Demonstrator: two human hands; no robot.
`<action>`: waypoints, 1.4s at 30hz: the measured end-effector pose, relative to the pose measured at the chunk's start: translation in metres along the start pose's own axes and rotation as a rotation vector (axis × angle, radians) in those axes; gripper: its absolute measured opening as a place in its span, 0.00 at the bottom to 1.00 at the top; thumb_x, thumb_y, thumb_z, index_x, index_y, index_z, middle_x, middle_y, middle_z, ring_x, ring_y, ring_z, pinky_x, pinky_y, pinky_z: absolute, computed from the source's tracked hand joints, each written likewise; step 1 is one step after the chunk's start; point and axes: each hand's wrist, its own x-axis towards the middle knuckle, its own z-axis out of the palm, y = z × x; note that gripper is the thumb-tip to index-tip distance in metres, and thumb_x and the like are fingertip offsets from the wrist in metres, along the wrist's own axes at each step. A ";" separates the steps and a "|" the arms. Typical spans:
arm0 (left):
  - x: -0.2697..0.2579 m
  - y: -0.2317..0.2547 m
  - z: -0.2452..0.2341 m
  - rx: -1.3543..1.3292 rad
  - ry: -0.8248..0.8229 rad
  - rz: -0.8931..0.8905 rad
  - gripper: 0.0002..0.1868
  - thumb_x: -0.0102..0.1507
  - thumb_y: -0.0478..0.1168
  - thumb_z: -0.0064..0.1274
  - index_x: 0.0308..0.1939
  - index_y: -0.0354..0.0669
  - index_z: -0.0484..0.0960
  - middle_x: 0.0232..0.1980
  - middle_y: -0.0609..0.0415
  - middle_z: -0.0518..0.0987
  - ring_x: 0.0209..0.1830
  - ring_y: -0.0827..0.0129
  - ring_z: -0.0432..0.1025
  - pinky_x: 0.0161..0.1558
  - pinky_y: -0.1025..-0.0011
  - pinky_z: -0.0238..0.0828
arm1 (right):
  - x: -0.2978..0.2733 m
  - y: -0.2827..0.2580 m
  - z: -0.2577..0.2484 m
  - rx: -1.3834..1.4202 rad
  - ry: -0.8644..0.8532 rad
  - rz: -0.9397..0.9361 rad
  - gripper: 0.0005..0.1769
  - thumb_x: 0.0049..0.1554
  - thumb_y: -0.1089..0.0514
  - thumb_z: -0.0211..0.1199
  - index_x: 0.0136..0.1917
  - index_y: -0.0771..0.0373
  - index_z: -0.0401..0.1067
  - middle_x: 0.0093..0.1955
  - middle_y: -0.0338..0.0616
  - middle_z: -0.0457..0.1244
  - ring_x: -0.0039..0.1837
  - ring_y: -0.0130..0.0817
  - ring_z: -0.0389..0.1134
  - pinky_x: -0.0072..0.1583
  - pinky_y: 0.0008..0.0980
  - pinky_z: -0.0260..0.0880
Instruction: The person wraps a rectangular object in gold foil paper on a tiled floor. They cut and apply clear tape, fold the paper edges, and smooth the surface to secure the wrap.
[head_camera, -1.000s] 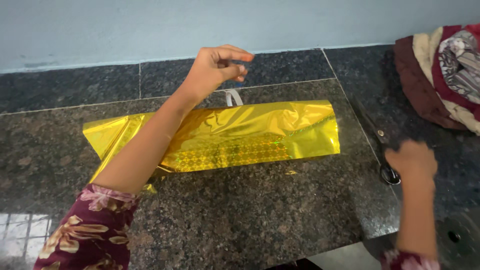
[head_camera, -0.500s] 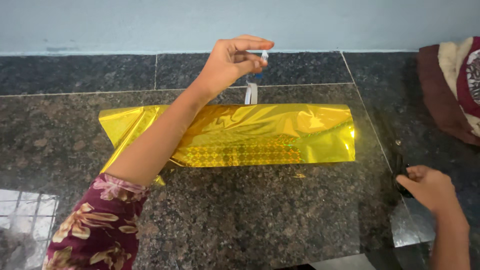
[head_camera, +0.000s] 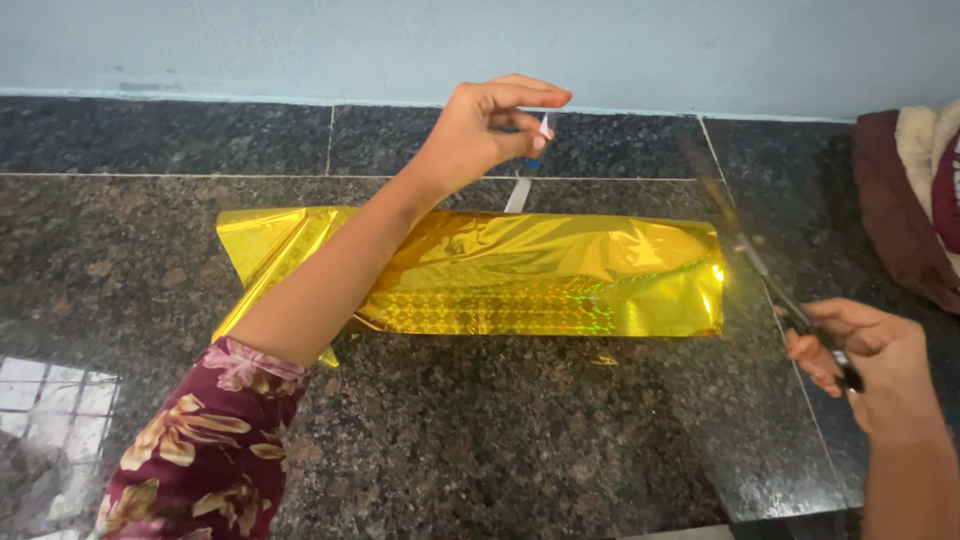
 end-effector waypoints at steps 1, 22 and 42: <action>0.000 0.001 0.000 0.000 -0.003 0.003 0.24 0.63 0.21 0.56 0.61 0.40 0.83 0.67 0.52 0.77 0.50 0.73 0.80 0.55 0.73 0.84 | 0.000 -0.010 0.007 -0.052 -0.074 -0.054 0.16 0.60 0.67 0.61 0.60 0.79 0.74 0.39 0.53 0.70 0.29 0.28 0.62 0.28 0.24 0.58; -0.001 -0.008 0.000 0.024 -0.098 0.103 0.23 0.62 0.20 0.56 0.60 0.38 0.84 0.66 0.49 0.78 0.47 0.72 0.82 0.54 0.71 0.85 | 0.004 -0.047 0.058 -0.258 -0.213 -0.043 0.24 0.45 0.72 0.70 0.57 0.76 0.76 0.34 0.49 0.71 0.30 0.23 0.67 0.28 0.19 0.60; -0.002 -0.002 -0.004 -0.027 -0.128 0.083 0.23 0.63 0.22 0.56 0.61 0.38 0.82 0.68 0.47 0.77 0.47 0.71 0.83 0.55 0.71 0.84 | 0.009 -0.055 0.064 -0.228 -0.238 -0.065 0.23 0.46 0.74 0.67 0.58 0.78 0.75 0.35 0.54 0.70 0.29 0.27 0.66 0.26 0.20 0.56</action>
